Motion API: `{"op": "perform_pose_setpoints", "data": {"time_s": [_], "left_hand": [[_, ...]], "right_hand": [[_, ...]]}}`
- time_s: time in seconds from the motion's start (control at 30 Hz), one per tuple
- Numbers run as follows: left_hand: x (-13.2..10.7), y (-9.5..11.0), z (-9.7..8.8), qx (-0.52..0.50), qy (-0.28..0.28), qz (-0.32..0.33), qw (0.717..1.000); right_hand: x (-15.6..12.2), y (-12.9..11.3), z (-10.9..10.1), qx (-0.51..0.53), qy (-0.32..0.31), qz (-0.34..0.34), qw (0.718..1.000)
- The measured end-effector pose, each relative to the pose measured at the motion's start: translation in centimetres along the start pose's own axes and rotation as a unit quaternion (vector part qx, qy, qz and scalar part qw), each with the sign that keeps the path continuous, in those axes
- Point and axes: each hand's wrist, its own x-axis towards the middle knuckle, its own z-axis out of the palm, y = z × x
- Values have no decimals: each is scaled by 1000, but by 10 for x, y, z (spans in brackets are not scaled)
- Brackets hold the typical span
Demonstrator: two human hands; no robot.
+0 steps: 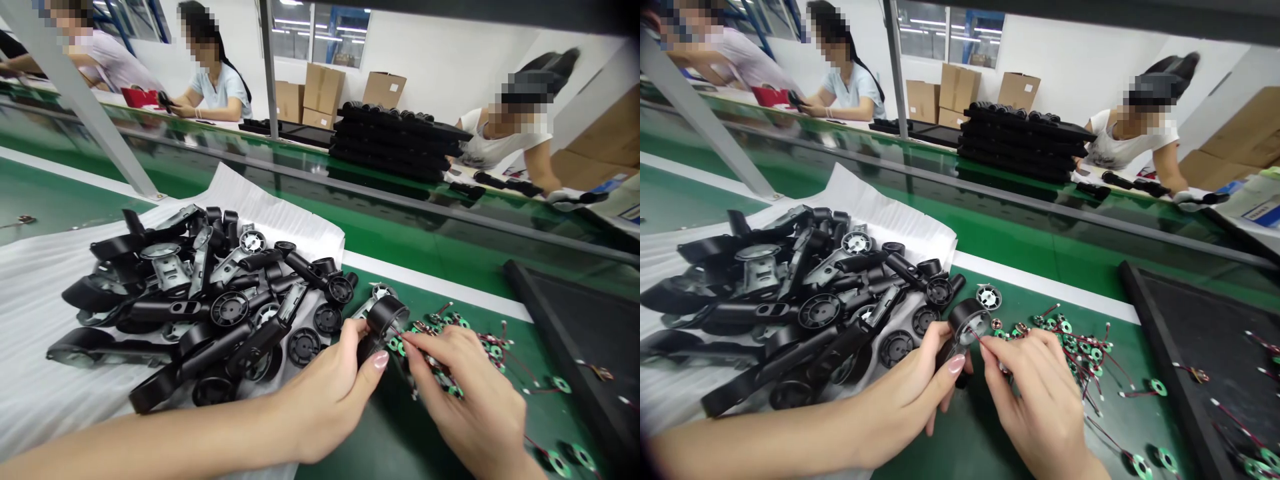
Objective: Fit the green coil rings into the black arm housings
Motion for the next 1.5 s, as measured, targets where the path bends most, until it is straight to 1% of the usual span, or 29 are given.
{"op": "perform_pose_setpoints", "data": {"time_s": [0.1, 0.17, 0.23, 0.37, 0.4, 0.47, 0.53, 0.6, 0.67, 0.7, 0.77, 0.83, 0.9, 1.0, 1.07, 1.2, 1.3, 1.37, 1.5], "left_hand": [[-1, 5, -2, 67, -16, -10, 998], [-1, 9, -5, 110, -16, -18, 994], [-1, 12, -7, 145, -10, -12, 989], [-1, 14, -9, 177, 27, 32, 983], [-1, 14, -9, 172, 30, 32, 984], [-1, 16, -7, 141, 12, 1, 990], [-1, 19, -5, 88, -28, -51, 994], [-1, 23, -6, 15, -79, -91, 993], [0, 27, -8, -55, -125, -107, 985], [0, 28, -10, -79, -139, -110, 981], [2, 30, -12, -85, -142, -113, 980], [2, 30, -14, -57, -127, -121, 983], [3, 30, -14, -43, -130, -133, 982], [2, 29, -14, -69, -150, -154, 974], [3, 28, -14, -81, -149, -166, 971], [6, 22, -11, -63, -138, -185, 971], [7, 18, -10, -55, -152, -194, 968], [7, 18, -10, -69, -163, -195, 965], [8, 19, -15, -118, -172, -182, 961]], "right_hand": [[1, 5, -5, 10, -24, -54, 998], [1, 6, -8, 0, -45, -64, 997], [0, 6, -11, -17, -52, -47, 997], [1, 0, -14, -17, -15, 3, 1000], [2, -2, -15, -11, -6, 11, 1000], [4, -6, -16, 2, 3, 13, 1000], [6, -8, -17, 10, 3, 2, 1000], [7, -8, -17, 8, -2, -14, 1000], [6, -6, -16, -7, -4, -21, 1000], [5, -4, -15, -17, -5, -22, 1000], [4, -1, -13, -33, -14, -22, 999], [3, 1, -12, -37, -32, -27, 998], [2, 3, -11, -38, -49, -30, 998], [2, 4, -10, -48, -55, -21, 997], [2, 4, -9, -51, -64, -12, 997], [-2, 0, -4, -24, -91, -2, 996], [-4, -3, -1, 6, -108, -9, 994], [-4, -2, -1, 0, -105, -12, 994], [-2, 2, -4, -46, -62, 10, 997]]}}
